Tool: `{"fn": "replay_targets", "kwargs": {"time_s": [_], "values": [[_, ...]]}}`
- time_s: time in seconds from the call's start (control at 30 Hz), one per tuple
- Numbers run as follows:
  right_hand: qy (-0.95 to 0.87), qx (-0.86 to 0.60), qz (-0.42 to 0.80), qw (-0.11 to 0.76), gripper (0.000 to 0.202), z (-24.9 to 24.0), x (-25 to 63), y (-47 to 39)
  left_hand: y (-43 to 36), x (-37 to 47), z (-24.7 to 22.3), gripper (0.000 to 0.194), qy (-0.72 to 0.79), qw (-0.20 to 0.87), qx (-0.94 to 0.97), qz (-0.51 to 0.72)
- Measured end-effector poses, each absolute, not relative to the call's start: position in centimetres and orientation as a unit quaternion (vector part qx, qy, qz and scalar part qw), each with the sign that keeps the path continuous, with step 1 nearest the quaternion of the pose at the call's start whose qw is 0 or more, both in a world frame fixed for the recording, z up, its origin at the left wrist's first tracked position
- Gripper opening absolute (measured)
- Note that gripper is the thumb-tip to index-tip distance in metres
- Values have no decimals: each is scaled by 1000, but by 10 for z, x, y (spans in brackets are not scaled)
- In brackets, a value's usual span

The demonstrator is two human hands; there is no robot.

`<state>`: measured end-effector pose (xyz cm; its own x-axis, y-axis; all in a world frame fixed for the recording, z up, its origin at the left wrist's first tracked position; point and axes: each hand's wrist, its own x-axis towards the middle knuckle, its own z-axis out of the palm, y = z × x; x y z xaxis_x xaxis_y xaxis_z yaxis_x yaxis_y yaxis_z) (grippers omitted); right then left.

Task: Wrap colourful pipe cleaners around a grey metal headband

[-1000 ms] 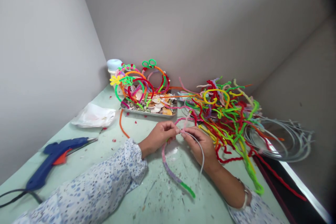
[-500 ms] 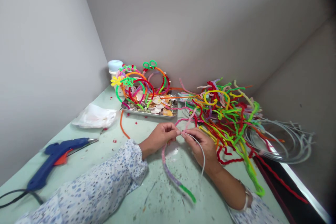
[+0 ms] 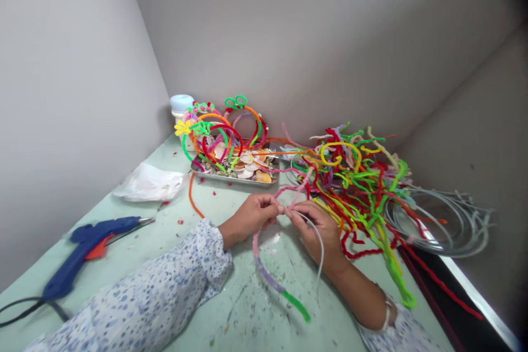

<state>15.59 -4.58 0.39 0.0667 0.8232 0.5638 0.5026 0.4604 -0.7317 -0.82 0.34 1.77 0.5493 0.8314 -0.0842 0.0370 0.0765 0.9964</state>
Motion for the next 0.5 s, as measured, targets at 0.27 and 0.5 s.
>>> {"fn": "replay_targets", "kwargs": {"time_s": [0.27,0.5], "values": [[-687,-483,135,526,5,2,158,-44,3,-8,20,25,361,649,601,294],[-680,-501,116,523,7,3,156,-45,4,-8,18,27,370,648,596,297]]}}
